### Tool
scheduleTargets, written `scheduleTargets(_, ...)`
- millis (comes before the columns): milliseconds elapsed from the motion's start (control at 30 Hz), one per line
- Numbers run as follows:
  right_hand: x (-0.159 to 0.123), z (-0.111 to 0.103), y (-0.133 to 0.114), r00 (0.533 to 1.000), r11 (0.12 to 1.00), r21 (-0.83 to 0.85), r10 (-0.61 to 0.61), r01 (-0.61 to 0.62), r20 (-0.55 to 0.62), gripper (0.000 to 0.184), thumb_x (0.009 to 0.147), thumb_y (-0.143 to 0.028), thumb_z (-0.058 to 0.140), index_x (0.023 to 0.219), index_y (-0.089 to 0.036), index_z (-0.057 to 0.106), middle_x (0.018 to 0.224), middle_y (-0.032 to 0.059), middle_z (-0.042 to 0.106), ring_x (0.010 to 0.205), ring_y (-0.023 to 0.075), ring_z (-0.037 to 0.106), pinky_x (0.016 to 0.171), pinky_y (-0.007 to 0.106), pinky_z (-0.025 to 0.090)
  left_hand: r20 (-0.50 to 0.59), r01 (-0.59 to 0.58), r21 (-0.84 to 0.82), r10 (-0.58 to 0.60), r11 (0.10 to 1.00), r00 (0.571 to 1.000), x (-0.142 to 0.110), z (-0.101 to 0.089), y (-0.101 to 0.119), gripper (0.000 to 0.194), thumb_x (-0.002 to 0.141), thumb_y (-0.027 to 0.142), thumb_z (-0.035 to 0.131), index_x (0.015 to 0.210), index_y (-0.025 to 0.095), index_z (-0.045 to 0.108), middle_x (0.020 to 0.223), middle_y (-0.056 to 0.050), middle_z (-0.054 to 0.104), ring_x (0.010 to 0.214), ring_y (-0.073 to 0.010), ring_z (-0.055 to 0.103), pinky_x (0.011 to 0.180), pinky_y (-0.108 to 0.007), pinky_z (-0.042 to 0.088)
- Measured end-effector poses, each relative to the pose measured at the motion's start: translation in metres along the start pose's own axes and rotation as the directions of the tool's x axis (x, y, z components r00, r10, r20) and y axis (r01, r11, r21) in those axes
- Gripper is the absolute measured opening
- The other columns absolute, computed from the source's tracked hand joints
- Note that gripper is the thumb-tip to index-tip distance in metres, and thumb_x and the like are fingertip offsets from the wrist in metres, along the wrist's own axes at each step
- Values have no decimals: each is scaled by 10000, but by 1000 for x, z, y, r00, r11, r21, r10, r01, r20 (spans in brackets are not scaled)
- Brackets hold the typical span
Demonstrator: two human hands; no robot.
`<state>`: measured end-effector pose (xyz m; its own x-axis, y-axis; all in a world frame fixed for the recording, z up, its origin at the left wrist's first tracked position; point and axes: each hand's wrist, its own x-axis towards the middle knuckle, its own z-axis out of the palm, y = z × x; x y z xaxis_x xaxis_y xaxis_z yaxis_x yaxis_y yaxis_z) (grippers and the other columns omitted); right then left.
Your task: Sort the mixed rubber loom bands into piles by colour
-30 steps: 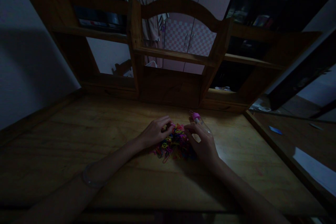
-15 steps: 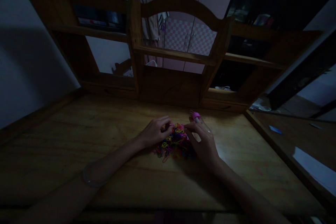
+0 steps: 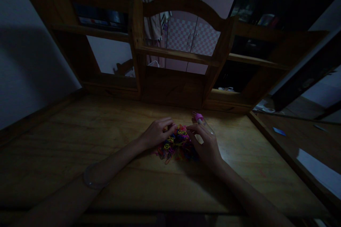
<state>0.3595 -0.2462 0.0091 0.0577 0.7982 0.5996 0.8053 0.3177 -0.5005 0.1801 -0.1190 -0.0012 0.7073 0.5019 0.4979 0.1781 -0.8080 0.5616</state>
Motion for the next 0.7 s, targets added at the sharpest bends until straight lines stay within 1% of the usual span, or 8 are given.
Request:
scheduleTargets(167, 0, 0, -1, 999, 1000, 23, 21, -21, 26, 126, 918, -176, 535, 990, -227, 625, 944, 45, 665, 859, 195, 613, 781, 331, 488, -4, -11, -16, 10, 1000, 1000, 0, -2, 2, 236, 949, 317, 468, 820, 172, 602, 794, -13, 565, 756, -140, 550, 719, -266, 418)
scheduleTargets(400, -1, 0, 1, 1000, 1000, 21, 3, -4, 20, 124, 913, -168, 540, 985, -215, 629, 964, 49, 660, 854, 185, 613, 793, 320, 489, -11, -13, -29, 13, 999, 1000, 0, -1, 1, 188, 943, 300, 487, 910, 179, 626, 856, -20, 596, 818, -151, 576, 768, -271, 439)
scheduleTargets(533, -1, 0, 1, 1000, 1000, 20, -3, 3, 26, 129, 913, -157, 537, 983, -214, 628, 953, 47, 656, 855, 184, 610, 810, 321, 482, -25, -20, -46, 19, 999, 1000, 1, 0, -1, 170, 941, 278, 494, 928, 184, 635, 877, -22, 605, 844, -152, 586, 778, -267, 448)
scheduleTargets(700, -1, 1, 1, 1000, 1000, 21, 1, -2, 28, 128, 908, -151, 547, 984, -217, 628, 940, 34, 654, 828, 173, 600, 786, 304, 473, -28, -36, -49, 35, 998, 999, 1, -1, -3, 151, 931, 256, 518, 936, 186, 651, 879, -25, 627, 852, -155, 600, 786, -276, 457)
